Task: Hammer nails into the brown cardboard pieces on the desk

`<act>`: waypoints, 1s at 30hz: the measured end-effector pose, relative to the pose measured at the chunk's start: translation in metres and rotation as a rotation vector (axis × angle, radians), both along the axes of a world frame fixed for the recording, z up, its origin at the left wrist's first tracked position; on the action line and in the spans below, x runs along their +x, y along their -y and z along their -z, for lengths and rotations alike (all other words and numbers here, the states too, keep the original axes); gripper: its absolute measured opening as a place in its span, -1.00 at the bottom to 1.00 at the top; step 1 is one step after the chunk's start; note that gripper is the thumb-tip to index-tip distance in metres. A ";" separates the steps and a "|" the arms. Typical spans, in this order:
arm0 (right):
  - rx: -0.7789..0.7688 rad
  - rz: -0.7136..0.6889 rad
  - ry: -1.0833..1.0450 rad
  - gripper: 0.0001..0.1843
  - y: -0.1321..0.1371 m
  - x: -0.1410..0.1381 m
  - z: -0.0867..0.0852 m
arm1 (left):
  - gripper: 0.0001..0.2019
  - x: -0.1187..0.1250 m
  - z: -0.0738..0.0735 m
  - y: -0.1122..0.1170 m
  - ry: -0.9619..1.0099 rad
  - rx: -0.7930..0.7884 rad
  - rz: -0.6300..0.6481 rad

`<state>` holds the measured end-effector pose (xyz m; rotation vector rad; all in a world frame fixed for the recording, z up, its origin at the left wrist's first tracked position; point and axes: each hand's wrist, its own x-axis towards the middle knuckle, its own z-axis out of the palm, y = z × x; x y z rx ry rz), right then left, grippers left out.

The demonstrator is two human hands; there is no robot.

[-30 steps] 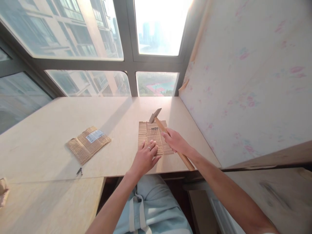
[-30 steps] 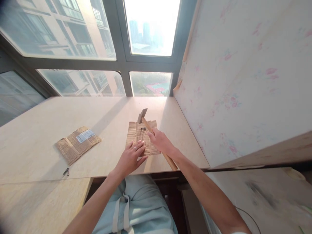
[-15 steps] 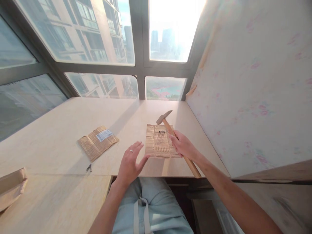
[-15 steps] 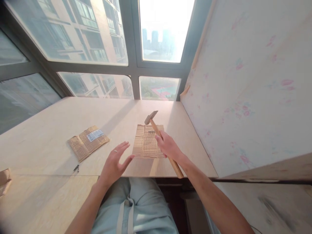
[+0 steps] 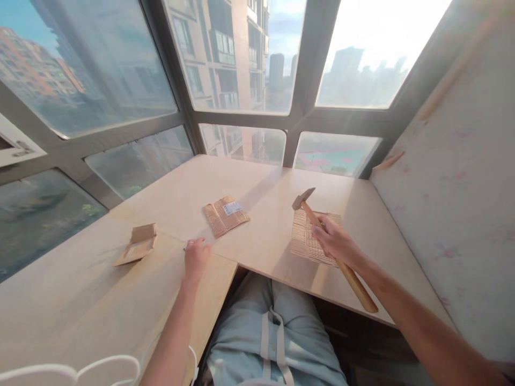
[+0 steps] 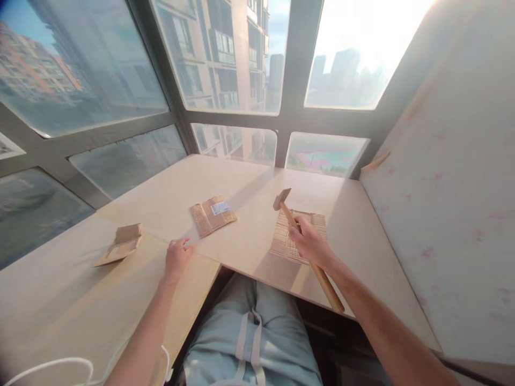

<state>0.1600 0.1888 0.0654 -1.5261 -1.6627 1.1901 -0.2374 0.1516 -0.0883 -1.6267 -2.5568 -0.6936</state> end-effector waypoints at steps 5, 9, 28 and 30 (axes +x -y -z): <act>0.012 -0.067 -0.082 -0.79 0.008 0.002 0.000 | -0.57 -0.036 -0.003 0.021 -0.056 0.047 -0.201; -0.002 -0.106 -0.091 -0.68 0.015 0.009 0.003 | -0.57 -0.062 0.010 0.058 -0.089 -0.042 -0.024; 0.005 -0.084 -0.157 -0.53 0.026 0.000 0.008 | -0.61 -0.055 0.018 0.069 -0.067 0.088 0.074; -0.017 -0.079 -0.148 -0.51 0.028 0.002 0.008 | -0.64 -0.059 0.019 0.057 -0.022 0.099 0.040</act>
